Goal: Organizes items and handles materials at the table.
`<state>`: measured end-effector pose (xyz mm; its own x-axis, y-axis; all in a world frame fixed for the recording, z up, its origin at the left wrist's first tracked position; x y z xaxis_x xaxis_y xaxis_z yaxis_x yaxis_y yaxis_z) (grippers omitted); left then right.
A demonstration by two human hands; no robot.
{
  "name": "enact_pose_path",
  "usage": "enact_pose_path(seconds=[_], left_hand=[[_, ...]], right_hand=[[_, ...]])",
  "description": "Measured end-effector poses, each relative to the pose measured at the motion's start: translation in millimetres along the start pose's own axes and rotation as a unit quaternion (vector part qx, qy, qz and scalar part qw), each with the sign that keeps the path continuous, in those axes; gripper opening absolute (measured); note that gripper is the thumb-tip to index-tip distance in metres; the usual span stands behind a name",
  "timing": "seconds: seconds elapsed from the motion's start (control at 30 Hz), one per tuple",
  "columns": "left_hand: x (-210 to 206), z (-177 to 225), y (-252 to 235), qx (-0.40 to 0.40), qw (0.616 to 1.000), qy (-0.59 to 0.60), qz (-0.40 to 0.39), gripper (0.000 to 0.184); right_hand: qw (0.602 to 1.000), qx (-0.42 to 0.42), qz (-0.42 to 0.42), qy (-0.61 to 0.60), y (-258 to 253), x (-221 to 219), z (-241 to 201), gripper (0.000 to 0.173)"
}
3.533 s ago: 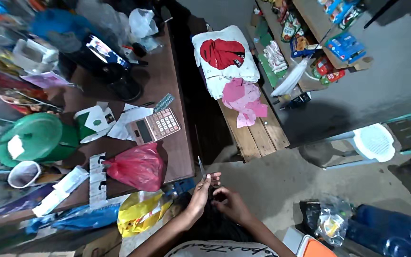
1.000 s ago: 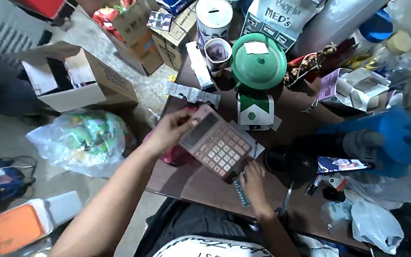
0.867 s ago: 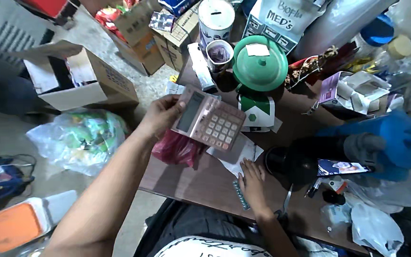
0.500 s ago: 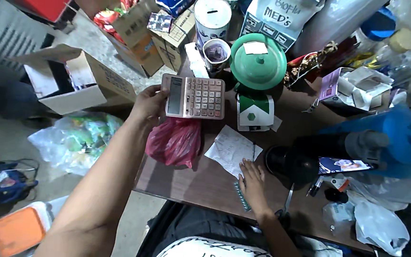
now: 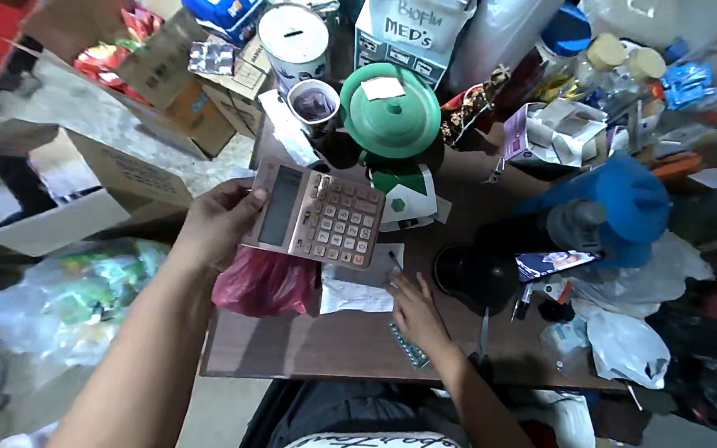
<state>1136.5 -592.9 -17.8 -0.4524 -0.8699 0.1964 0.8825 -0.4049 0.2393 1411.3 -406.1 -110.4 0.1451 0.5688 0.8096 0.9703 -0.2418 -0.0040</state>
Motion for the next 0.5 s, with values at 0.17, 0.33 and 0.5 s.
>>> enact_pose_path(seconds=[0.17,0.33,0.5], left_hand=[[46,4,15,-0.043,0.997,-0.047,0.032,0.018],[79,0,18,-0.082,0.995,-0.023,0.054,0.013],[77,-2,30,-0.064,0.997,-0.015,0.044,0.014]], right_hand=[[0.980,-0.135,0.110,-0.099,-26,25,12,0.043],[0.945,-0.231,0.195,-0.125,-99,48,36,0.062],[0.876,-0.391,0.255,-0.125,-138,57,73,0.086]])
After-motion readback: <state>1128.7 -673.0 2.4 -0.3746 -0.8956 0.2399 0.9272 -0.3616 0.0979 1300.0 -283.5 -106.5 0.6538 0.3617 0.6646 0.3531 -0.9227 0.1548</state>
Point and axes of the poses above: each hand's wrist, its own y-axis away from the middle knuckle, its own x-axis out of the back of the hand, z = x × y, the point moved 6 cm from there along -y, towards the middle knuckle, and after that the axes turned 4 degrees about -x, right-handed, at the moved point
